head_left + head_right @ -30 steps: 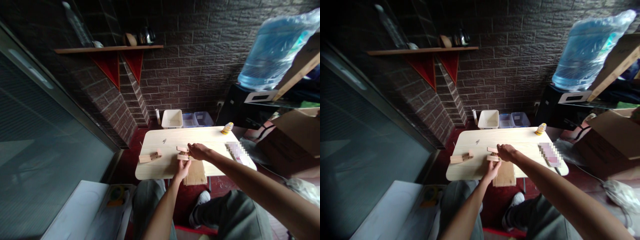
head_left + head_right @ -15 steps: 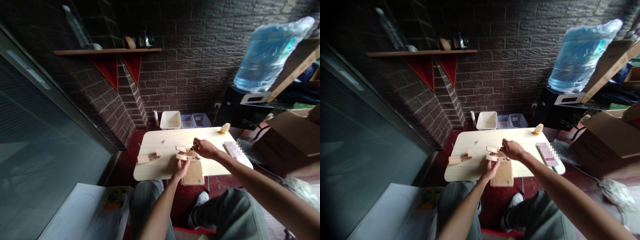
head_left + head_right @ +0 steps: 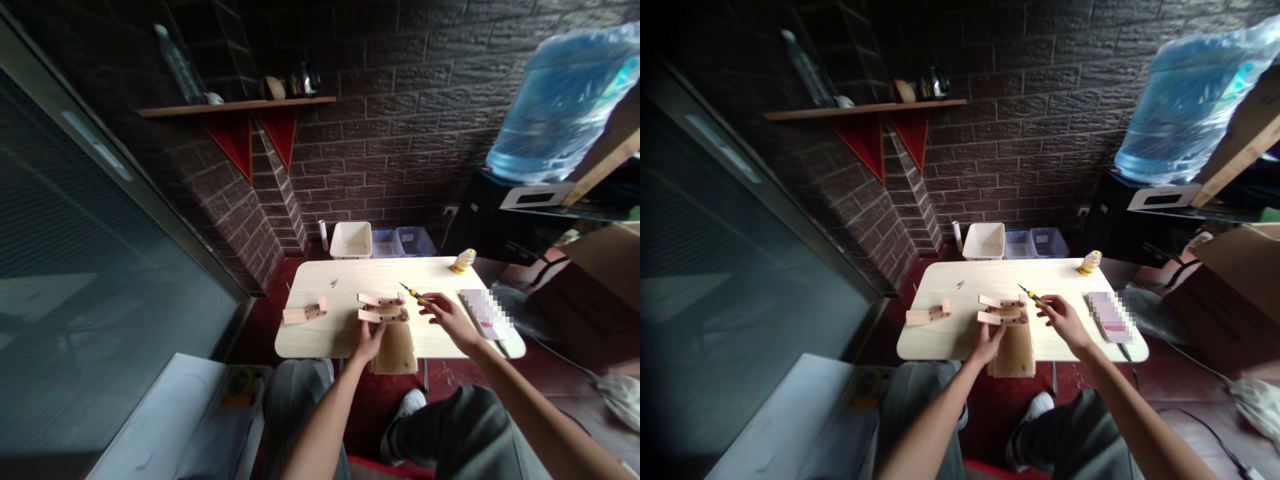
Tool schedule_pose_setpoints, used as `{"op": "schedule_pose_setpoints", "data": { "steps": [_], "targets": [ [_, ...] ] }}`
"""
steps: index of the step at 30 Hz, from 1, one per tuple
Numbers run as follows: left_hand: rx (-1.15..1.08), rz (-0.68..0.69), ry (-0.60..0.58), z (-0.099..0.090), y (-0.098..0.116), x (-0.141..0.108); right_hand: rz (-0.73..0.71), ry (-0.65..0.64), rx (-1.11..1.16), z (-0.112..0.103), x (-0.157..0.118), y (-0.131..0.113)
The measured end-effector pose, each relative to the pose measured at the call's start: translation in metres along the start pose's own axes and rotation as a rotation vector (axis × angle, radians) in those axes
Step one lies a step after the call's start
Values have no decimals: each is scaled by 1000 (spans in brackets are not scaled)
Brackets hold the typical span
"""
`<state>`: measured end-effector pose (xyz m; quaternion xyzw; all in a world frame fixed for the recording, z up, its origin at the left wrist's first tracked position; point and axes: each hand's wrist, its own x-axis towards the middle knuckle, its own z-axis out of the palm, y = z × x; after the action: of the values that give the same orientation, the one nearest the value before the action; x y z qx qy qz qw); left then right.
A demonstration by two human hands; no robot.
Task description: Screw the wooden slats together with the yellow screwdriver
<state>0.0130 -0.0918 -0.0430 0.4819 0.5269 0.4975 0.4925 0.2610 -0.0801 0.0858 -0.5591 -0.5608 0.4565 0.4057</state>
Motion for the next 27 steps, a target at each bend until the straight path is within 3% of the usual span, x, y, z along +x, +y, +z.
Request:
{"op": "schedule_pose_setpoints", "data": {
  "steps": [5,7,10,14,17,21,27],
  "targets": [
    [27,1,-20,-7,9,-4,68,17,215,5,-15,9],
    [52,4,-51,-24,16,-6,88,19,276,4,-22,11],
    [122,2,-77,-65,33,0,116,22,351,3,-29,15],
    [306,-2,-61,-124,67,43,148,32,411,5,-34,19],
    [495,-23,-36,-152,92,93,171,41,448,9,-33,22],
    [747,-122,0,-160,100,151,208,62,494,13,-28,26],
    [1038,-296,-1,-144,72,194,270,96,539,9,-22,32]
  ]
}}
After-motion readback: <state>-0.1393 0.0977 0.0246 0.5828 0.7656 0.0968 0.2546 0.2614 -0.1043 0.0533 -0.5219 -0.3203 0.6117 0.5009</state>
